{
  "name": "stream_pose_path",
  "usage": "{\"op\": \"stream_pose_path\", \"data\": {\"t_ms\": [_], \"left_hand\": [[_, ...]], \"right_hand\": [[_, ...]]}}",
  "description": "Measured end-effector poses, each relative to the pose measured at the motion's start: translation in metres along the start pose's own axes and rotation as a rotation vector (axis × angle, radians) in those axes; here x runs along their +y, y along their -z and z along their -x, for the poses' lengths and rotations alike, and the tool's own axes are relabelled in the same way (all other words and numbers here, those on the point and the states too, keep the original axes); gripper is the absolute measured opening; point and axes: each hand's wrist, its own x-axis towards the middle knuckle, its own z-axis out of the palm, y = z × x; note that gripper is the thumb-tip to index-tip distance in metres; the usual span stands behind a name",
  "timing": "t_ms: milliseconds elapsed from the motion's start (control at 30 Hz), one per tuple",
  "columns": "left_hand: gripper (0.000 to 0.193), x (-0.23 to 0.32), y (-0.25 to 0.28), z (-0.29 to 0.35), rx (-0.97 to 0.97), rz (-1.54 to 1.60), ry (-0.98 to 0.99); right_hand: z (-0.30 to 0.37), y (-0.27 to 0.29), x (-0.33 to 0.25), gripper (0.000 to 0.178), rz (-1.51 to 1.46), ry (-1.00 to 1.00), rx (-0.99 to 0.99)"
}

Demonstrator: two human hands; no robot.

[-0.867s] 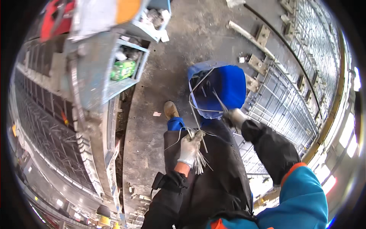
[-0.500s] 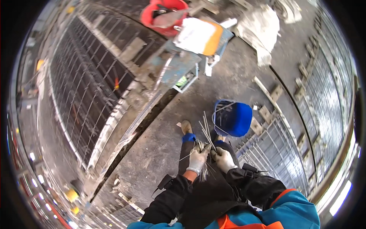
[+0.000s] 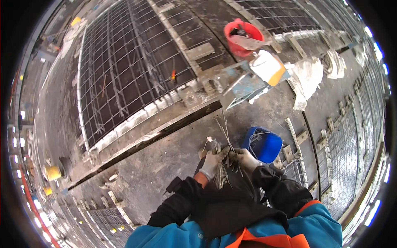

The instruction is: Securing reinforcement steel mesh using wire and a hook tool.

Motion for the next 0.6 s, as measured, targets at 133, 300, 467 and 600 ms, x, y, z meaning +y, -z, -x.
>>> {"op": "stream_pose_path", "data": {"t_ms": [133,300,467,600], "left_hand": [[0.025,0.058,0.048,0.02,-0.101,-0.001,0.053],[0.022,0.082,0.119,0.02,0.052,0.176,-0.114],[0.017,0.142,0.164,0.018,0.434,0.354,-0.21],[0.017,0.14,0.225,0.032,0.6,0.414,-0.24]], "right_hand": [[-0.054,-0.028,-0.019,0.028,0.502,0.39,-0.412],[-0.084,-0.118,-0.085,0.029,0.435,-0.189,-0.372],[-0.17,-0.108,-0.077,0.039,0.398,0.229,-0.285],[-0.303,-0.073,-0.097,0.032,0.033,-0.025,-0.242]]}}
